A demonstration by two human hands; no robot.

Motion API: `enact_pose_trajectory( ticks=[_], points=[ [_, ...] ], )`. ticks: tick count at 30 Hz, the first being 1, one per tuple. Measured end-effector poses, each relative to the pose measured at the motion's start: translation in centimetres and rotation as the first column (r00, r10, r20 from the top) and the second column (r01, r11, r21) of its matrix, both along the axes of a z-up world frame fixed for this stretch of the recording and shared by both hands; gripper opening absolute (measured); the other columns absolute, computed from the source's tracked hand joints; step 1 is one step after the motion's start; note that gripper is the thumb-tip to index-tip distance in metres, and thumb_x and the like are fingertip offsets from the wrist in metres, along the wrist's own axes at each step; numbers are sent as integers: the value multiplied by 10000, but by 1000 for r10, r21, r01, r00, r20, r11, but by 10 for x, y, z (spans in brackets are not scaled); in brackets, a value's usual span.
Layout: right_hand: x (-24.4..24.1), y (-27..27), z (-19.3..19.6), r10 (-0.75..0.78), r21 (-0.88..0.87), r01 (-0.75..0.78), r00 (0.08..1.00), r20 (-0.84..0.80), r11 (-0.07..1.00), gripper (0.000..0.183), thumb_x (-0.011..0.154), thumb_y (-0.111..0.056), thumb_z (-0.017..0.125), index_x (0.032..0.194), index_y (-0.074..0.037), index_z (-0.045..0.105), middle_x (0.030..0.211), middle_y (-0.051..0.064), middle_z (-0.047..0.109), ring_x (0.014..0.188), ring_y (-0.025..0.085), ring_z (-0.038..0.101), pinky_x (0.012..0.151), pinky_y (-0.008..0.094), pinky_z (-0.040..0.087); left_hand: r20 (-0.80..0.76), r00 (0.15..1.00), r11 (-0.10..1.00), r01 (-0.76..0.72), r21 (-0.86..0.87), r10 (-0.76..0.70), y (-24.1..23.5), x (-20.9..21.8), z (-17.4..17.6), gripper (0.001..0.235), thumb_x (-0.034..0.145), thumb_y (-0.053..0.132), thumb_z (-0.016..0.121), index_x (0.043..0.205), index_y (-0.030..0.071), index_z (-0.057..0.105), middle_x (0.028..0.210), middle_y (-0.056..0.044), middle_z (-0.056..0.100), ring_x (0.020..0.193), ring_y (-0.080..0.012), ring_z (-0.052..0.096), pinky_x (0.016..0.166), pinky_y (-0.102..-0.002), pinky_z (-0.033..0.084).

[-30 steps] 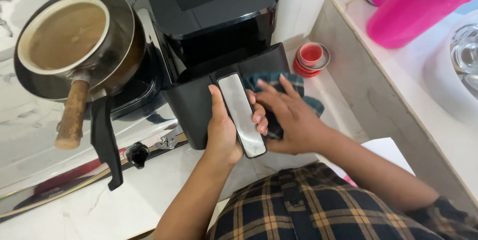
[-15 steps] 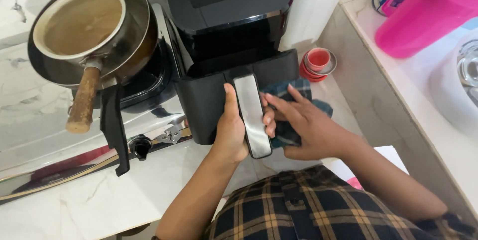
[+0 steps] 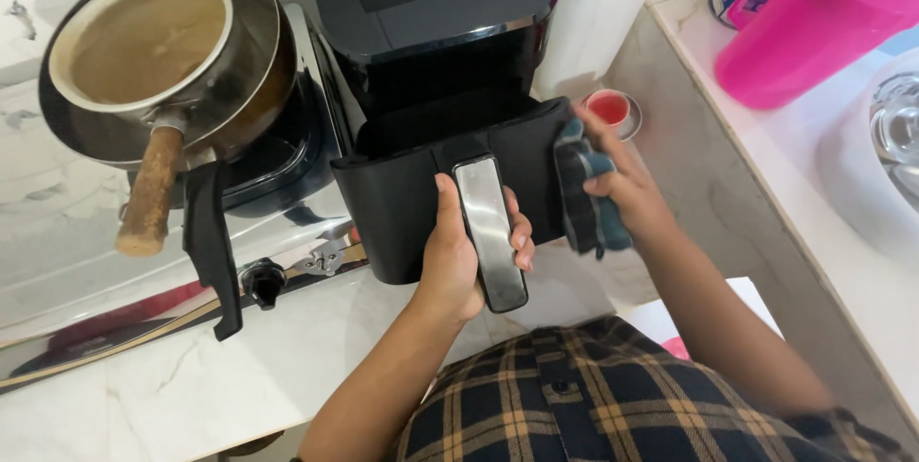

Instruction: Cleaning an air fryer using a cloth.

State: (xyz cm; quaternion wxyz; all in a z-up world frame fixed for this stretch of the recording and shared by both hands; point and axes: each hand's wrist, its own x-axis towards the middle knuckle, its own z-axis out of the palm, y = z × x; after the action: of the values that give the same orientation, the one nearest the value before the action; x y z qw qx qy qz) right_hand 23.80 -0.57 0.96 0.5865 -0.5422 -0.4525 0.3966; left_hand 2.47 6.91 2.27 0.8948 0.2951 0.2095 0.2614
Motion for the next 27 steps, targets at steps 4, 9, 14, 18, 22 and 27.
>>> enact_pose_trajectory(
  ticks=[4, 9, 14, 18, 22, 27],
  points=[
    [-14, -22, -33, -342, -381, 200, 870, -355, 903, 850, 769, -172, 483, 1609, -207, 358, 1470, 114, 517, 1260, 303, 555, 1078, 421, 438, 13, 1000, 1000, -4, -15, 5, 0, 4, -2, 842, 946, 817, 206, 986, 51, 554, 619, -140, 540, 512, -289, 609, 556, -412, 557],
    [-14, -45, -34, -400, -541, 260, 903, -157, 800, 814, 743, -343, 599, 1534, -186, 487, 1530, 231, 471, 1354, 414, 466, 1097, 534, 382, 18, 1000, 1000, -10, -12, 10, 0, 7, 1, 846, 938, 824, 213, 980, 57, 567, 625, -139, 564, 526, -281, 625, 569, -412, 563],
    [-4, -68, 15, -409, -581, 468, 880, 240, 666, 766, 748, -385, 690, 1490, -244, 560, 1580, 165, 398, 1498, 393, 322, 1162, 610, 292, 26, 999, 999, -41, -29, 41, -7, 8, 3, 834, 967, 805, 236, 986, 56, 601, 671, -153, 650, 583, -273, 695, 615, -392, 596],
    [-7, -83, 45, -356, 23, 364, 894, 271, 931, 692, 768, -180, 561, 1428, 7, 475, 1151, 161, 573, 997, 242, 557, 908, 382, 463, 212, 974, 996, 89, -14, -84, -15, 13, 9, 730, 1064, 624, 256, 1226, -4, 593, 1140, -181, 664, 1042, -266, 630, 943, -414, 502],
    [-25, -67, 71, -344, 418, 46, 653, 675, 907, 810, 726, -217, 740, 1432, 30, 431, 1341, 215, 584, 1135, 328, 662, 1040, 414, 530, 140, 984, 982, 128, -142, -108, -25, 24, 15, 805, 958, 622, 388, 1491, 22, 451, 1463, -175, 522, 1292, -256, 504, 1132, -414, 351],
    [-81, -15, 105, -230, 333, -141, 478, 848, 932, 675, 681, -167, 836, 1305, -34, 615, 1387, 158, 634, 1263, 305, 635, 1183, 535, 421, 238, 963, 975, 164, -152, -125, -22, 24, 10, 780, 999, 615, 360, 1501, 24, 449, 1487, -162, 509, 1321, -253, 501, 1161, -417, 356]
  ],
)
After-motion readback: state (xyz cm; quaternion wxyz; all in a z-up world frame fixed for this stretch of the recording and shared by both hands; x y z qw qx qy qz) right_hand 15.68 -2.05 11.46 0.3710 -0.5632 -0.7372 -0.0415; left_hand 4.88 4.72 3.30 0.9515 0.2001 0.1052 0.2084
